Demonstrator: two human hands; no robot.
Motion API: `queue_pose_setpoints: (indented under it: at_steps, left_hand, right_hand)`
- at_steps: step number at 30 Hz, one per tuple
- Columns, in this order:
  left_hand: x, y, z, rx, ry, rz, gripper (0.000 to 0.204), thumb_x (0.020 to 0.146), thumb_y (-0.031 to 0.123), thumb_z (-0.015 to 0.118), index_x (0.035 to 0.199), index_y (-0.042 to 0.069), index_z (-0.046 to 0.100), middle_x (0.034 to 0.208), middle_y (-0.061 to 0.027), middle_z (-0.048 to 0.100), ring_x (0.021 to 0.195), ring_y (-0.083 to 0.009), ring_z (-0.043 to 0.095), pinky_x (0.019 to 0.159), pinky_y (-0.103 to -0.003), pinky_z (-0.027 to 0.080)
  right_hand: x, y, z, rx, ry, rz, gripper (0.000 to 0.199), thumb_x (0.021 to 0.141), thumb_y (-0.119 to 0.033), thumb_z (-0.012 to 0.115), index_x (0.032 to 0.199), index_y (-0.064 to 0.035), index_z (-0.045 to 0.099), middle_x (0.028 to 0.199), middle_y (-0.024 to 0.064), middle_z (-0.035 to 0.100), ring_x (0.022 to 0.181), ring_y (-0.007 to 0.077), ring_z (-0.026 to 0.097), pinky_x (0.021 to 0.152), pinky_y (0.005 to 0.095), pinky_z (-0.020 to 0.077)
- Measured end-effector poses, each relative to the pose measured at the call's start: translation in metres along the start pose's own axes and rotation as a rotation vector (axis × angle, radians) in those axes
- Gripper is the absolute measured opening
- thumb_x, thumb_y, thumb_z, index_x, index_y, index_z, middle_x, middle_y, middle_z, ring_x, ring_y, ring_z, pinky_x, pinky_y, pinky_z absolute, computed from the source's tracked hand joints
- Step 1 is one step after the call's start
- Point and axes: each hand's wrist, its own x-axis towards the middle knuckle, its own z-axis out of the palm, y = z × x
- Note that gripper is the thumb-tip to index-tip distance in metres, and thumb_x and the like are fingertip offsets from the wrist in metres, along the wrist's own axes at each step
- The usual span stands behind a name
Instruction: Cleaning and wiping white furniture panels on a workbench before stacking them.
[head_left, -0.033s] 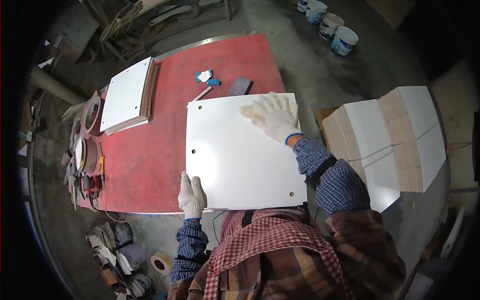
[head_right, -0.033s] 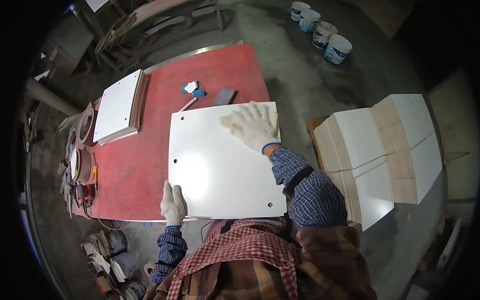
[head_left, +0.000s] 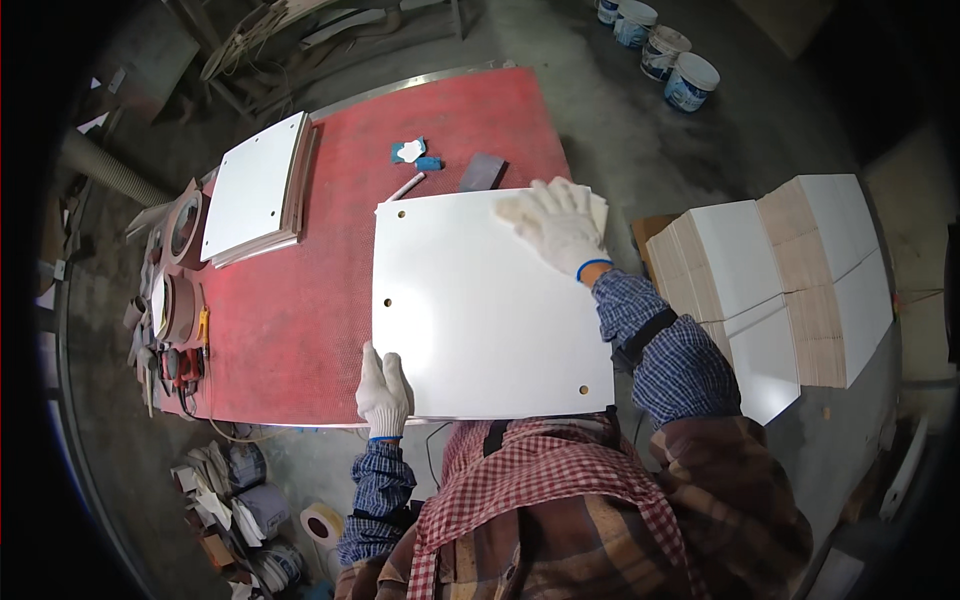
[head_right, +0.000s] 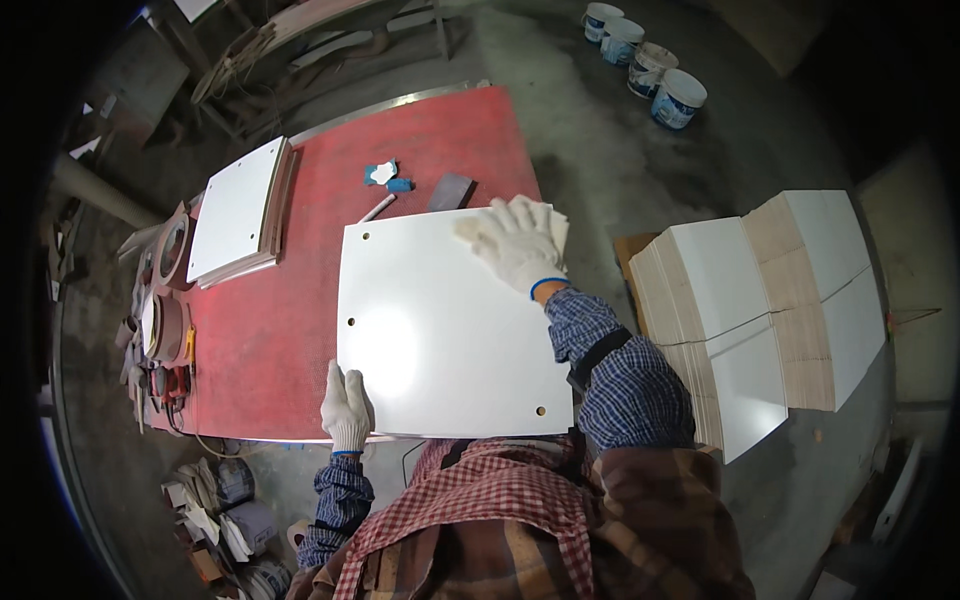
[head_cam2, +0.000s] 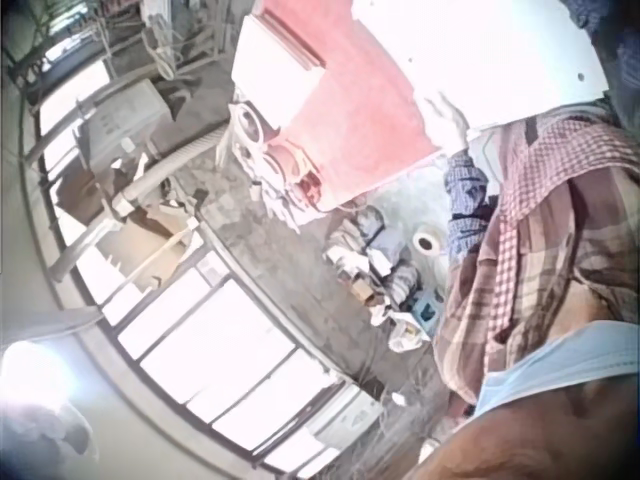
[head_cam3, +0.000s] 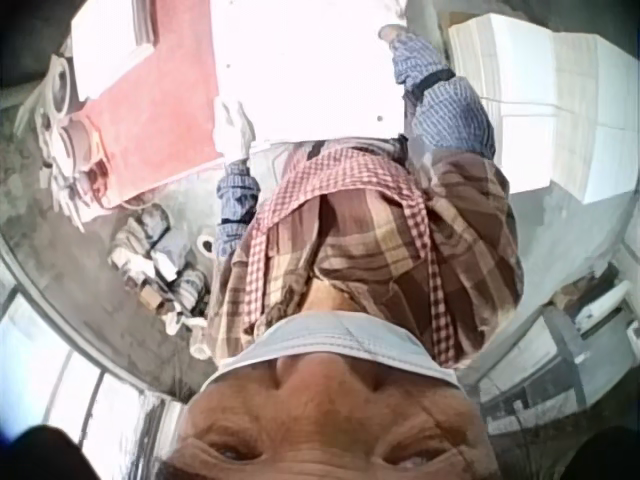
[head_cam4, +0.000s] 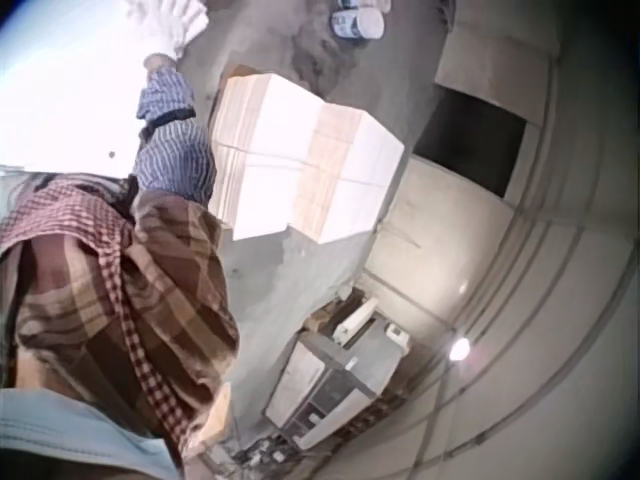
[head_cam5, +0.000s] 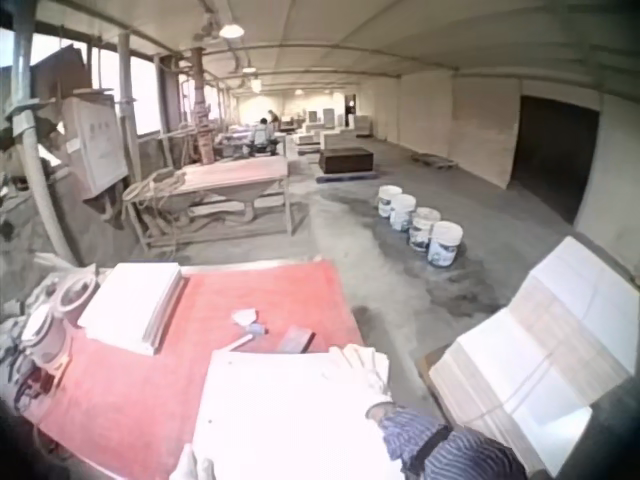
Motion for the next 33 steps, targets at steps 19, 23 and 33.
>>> queue_pose_setpoints:
  at_steps: [19, 23, 33]
  left_hand:
    - [0.003, 0.003, -0.004, -0.015, 0.001, 0.078, 0.063, 0.103, 0.044, 0.047, 0.152, 0.004, 0.042, 0.135, -0.0279, 0.062, 0.120, -0.0454, 0.063, 0.100, -0.049, 0.050]
    - [0.005, -0.009, -0.001, 0.047, 0.021, 0.118, 0.064, 0.104, 0.042, 0.049, 0.152, 0.002, 0.040, 0.132, -0.0301, 0.063, 0.111, -0.0461, 0.067, 0.095, -0.050, 0.053]
    - [0.004, -0.013, -0.003, -0.096, -0.071, 0.128, 0.061, 0.102, 0.035, 0.053, 0.152, 0.003, 0.040, 0.120, -0.0282, 0.067, 0.099, -0.0468, 0.069, 0.084, -0.052, 0.055]
  right_hand:
    - [-0.073, -0.054, -0.002, 0.121, -0.094, -0.253, 0.071, 0.098, -0.051, 0.054, 0.154, -0.0083, 0.043, 0.164, 0.0146, 0.036, 0.153, 0.0348, 0.026, 0.126, 0.0530, 0.0129]
    - [-0.040, -0.036, 0.006, 0.008, 0.020, -0.045, 0.066, 0.102, -0.046, 0.050, 0.154, -0.0071, 0.042, 0.162, 0.0151, 0.037, 0.152, 0.0359, 0.026, 0.126, 0.0517, 0.0130]
    - [0.104, -0.194, 0.039, 0.066, 0.077, -0.168, 0.060, 0.103, -0.044, 0.049, 0.150, -0.0060, 0.047, 0.157, 0.0124, 0.044, 0.147, 0.0323, 0.033, 0.125, 0.0499, 0.0148]
